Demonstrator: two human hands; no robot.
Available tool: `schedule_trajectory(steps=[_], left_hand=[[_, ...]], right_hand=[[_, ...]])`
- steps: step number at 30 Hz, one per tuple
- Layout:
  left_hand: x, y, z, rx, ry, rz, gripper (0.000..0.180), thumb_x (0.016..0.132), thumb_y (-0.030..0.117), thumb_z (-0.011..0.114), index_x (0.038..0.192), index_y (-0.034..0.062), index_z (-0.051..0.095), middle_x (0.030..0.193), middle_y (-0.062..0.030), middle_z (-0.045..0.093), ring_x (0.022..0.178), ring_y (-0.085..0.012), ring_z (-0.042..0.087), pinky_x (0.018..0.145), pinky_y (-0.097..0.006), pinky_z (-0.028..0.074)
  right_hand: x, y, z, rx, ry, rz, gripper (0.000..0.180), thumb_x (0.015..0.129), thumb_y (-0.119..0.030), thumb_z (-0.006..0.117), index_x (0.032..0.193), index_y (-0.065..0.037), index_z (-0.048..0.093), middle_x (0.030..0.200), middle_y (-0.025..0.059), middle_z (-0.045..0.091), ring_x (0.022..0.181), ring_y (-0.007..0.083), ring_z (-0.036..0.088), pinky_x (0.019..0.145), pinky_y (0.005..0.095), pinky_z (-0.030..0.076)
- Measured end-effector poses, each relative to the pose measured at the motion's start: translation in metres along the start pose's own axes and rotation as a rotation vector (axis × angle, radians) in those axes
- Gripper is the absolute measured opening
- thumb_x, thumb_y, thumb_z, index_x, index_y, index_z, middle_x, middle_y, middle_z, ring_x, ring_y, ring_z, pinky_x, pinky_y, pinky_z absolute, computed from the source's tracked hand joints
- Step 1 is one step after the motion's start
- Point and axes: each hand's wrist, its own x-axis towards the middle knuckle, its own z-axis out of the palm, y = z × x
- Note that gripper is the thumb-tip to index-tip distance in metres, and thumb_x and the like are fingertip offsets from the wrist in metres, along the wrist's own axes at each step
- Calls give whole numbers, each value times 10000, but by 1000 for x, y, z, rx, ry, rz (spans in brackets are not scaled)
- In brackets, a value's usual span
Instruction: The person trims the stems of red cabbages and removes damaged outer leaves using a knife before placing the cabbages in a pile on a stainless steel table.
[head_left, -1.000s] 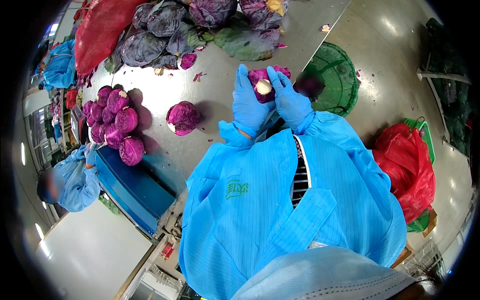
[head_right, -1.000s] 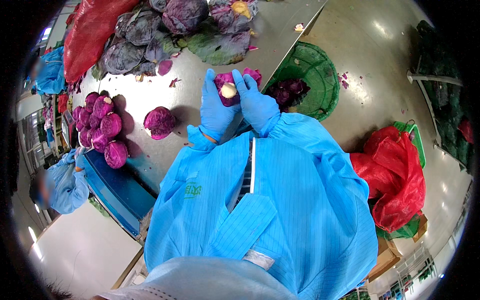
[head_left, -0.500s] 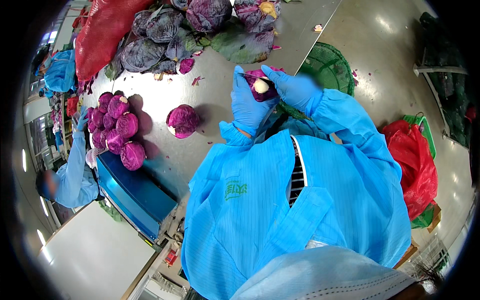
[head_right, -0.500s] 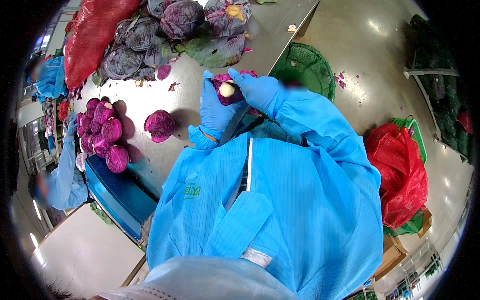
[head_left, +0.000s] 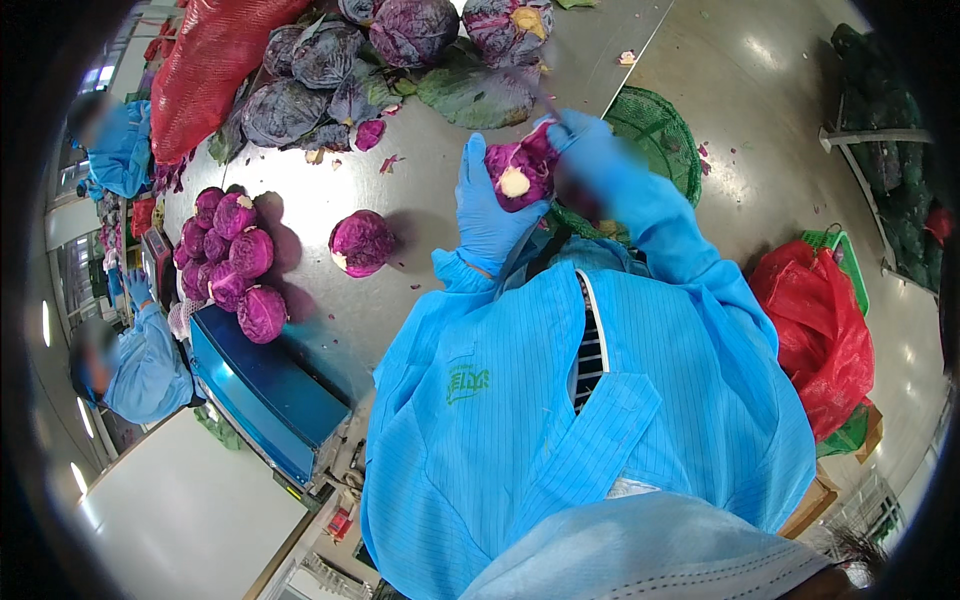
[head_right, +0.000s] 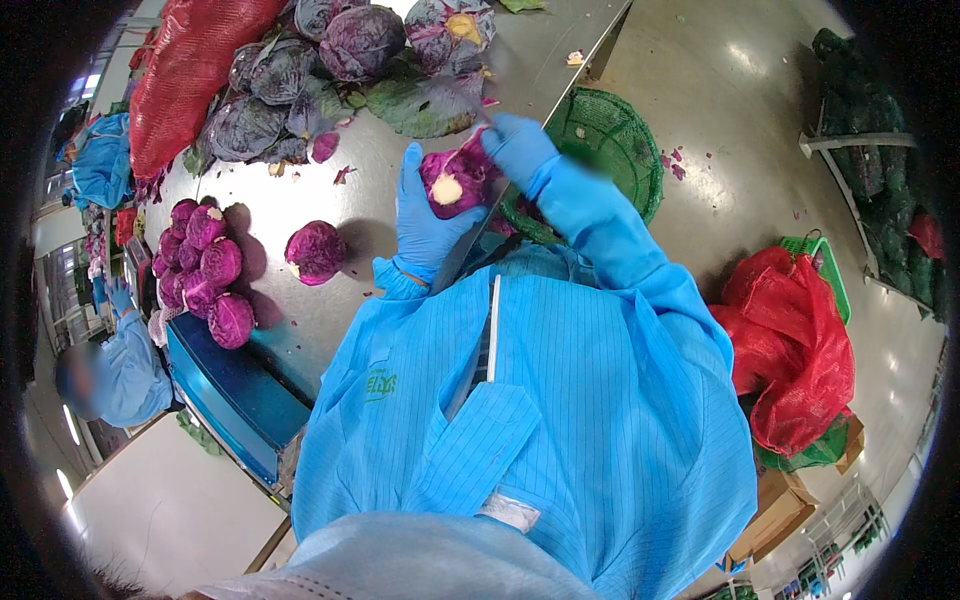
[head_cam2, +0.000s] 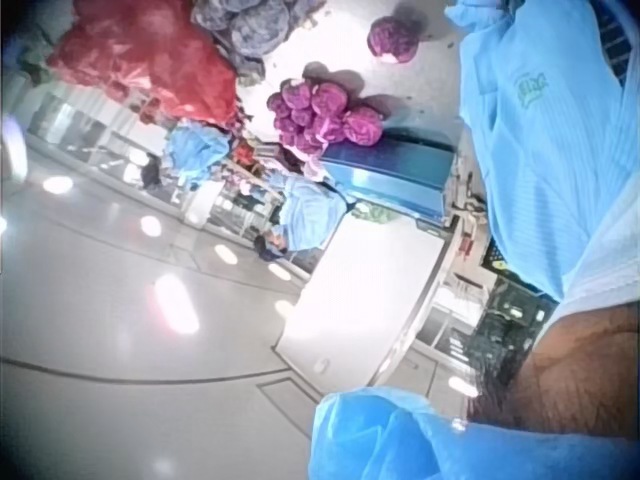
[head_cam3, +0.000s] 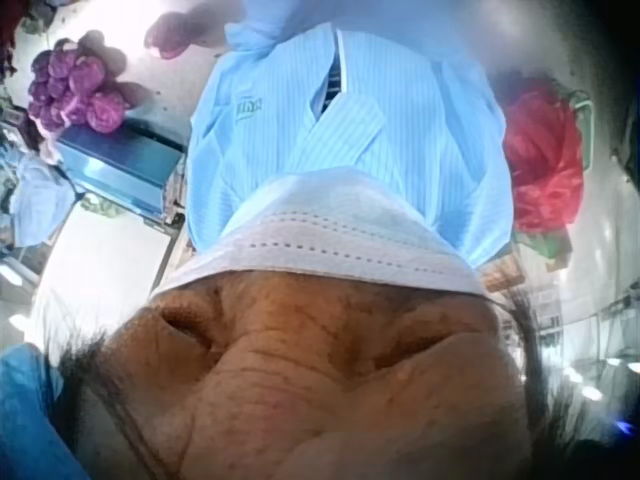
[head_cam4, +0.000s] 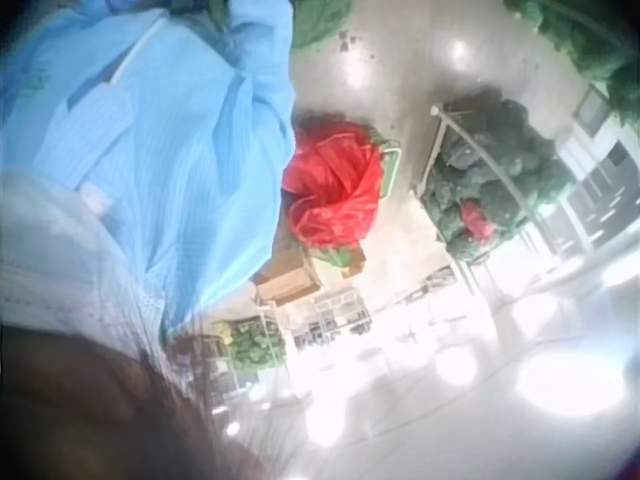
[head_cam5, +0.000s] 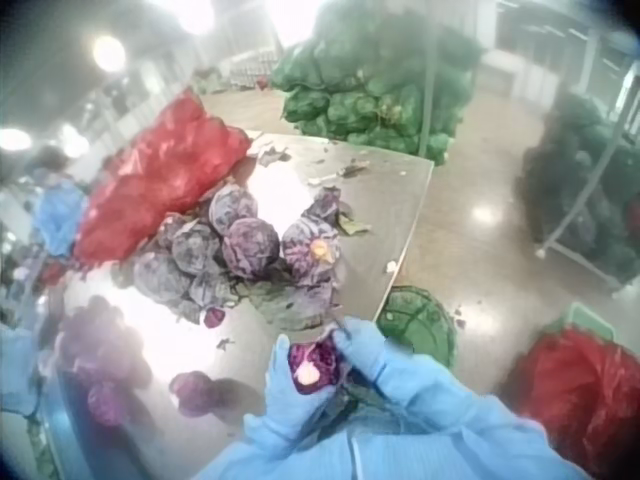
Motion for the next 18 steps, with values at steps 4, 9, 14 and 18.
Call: schedule_trajectory(steps=[4, 9, 14, 18], left_hand=[[-3, -24, -7, -203, -75, 2, 1114, 528, 345, 826, 1380, 50, 172, 1312, -210, 338, 1202, -348, 363, 1008, -398, 314], [0, -31, -1, -284, -38, -279, 1072, 612, 398, 786, 1376, -15, 158, 1355, -208, 313, 1216, -309, 374, 1014, -367, 312], [4, -35, -4, -453, -48, -314, 903, 651, 326, 768, 1329, -37, 294, 1298, -168, 411, 1165, -268, 438, 984, -342, 346], [3, -36, -6, -935, -89, -459, 745, 665, 237, 747, 1270, -24, 400, 1251, -123, 458, 1123, -218, 464, 960, -324, 370]], right_hand=[[-1, 11, -5, 279, -10, 337, 217, 843, -215, 576, 922, -17, 618, 614, 31, 525, 543, 104, 471, 507, 280, 420], [-19, 0, -1, 271, 50, 229, 252, 861, -244, 559, 966, -24, 624, 642, 27, 537, 576, 102, 482, 522, 265, 412], [-24, 72, -14, 192, 10, 384, 306, 877, -257, 536, 1051, -9, 581, 742, 48, 580, 647, 112, 518, 566, 265, 429], [-35, 119, -25, 458, 318, 290, 203, 850, -133, 544, 983, -1, 621, 682, -31, 544, 603, 44, 484, 501, 215, 386]])
